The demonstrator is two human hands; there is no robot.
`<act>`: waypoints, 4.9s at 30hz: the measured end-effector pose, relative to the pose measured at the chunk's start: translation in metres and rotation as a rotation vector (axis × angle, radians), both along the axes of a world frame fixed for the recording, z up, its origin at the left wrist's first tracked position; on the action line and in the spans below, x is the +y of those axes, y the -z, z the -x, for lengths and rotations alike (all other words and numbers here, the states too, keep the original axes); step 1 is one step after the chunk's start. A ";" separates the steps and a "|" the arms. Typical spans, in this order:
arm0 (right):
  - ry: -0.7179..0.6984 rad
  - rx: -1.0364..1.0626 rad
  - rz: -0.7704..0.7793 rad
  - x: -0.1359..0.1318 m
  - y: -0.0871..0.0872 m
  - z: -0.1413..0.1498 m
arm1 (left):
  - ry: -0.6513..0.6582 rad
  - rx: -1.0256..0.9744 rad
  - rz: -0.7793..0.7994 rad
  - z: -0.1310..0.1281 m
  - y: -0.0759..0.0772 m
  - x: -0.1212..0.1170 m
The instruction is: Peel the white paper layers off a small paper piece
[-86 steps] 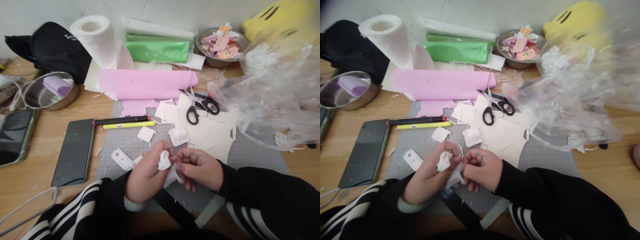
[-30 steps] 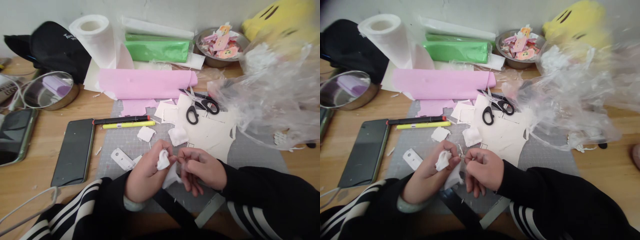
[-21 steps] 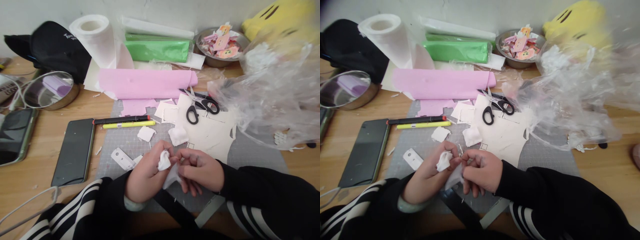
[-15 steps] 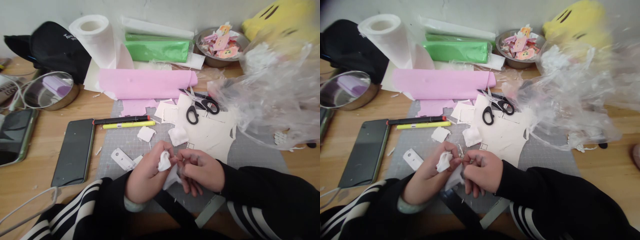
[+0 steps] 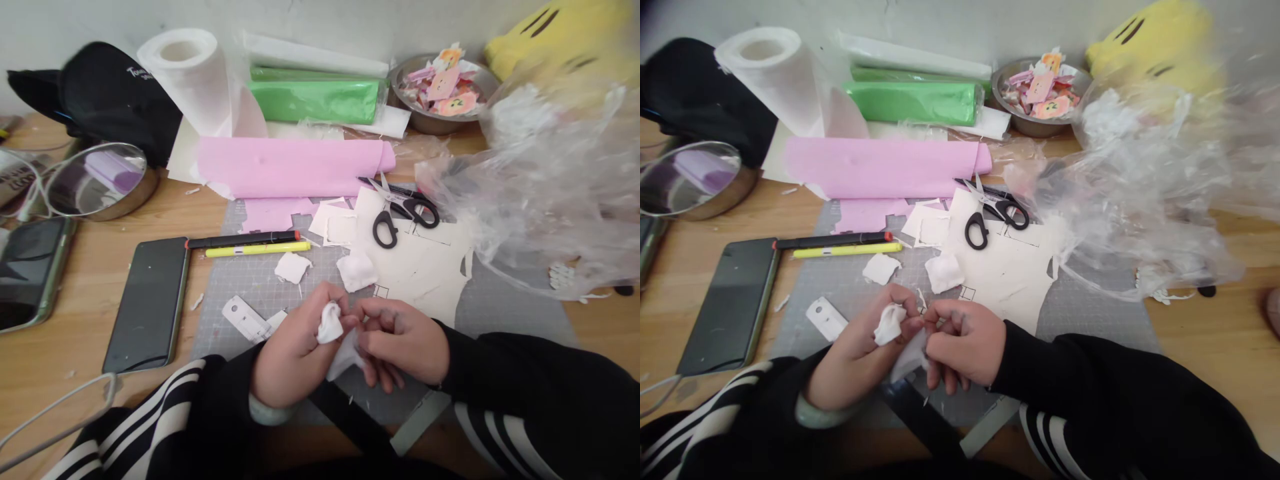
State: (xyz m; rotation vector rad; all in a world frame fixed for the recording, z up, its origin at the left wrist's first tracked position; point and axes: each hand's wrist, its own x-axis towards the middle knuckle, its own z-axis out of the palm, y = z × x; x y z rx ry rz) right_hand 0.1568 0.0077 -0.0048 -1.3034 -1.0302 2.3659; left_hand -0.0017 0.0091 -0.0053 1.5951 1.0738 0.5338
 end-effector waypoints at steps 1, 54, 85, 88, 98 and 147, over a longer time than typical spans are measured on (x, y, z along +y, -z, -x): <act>0.000 -0.009 0.002 0.000 0.000 0.000 | 0.005 -0.001 -0.006 0.000 0.000 0.000; 0.057 -0.022 -0.003 0.003 -0.001 0.000 | -0.221 -0.051 -0.001 -0.002 -0.004 0.000; 0.045 0.012 -0.065 -0.001 -0.002 0.000 | -0.099 0.083 0.026 -0.004 -0.006 0.003; 0.058 0.012 -0.049 0.000 -0.001 0.000 | -0.162 0.071 0.044 -0.005 -0.006 0.003; 0.066 -0.001 -0.032 0.001 -0.002 0.000 | -0.078 0.097 0.063 -0.003 -0.003 0.005; -0.119 -0.072 0.082 -0.007 0.001 0.001 | -0.020 0.172 -0.007 -0.005 -0.008 0.004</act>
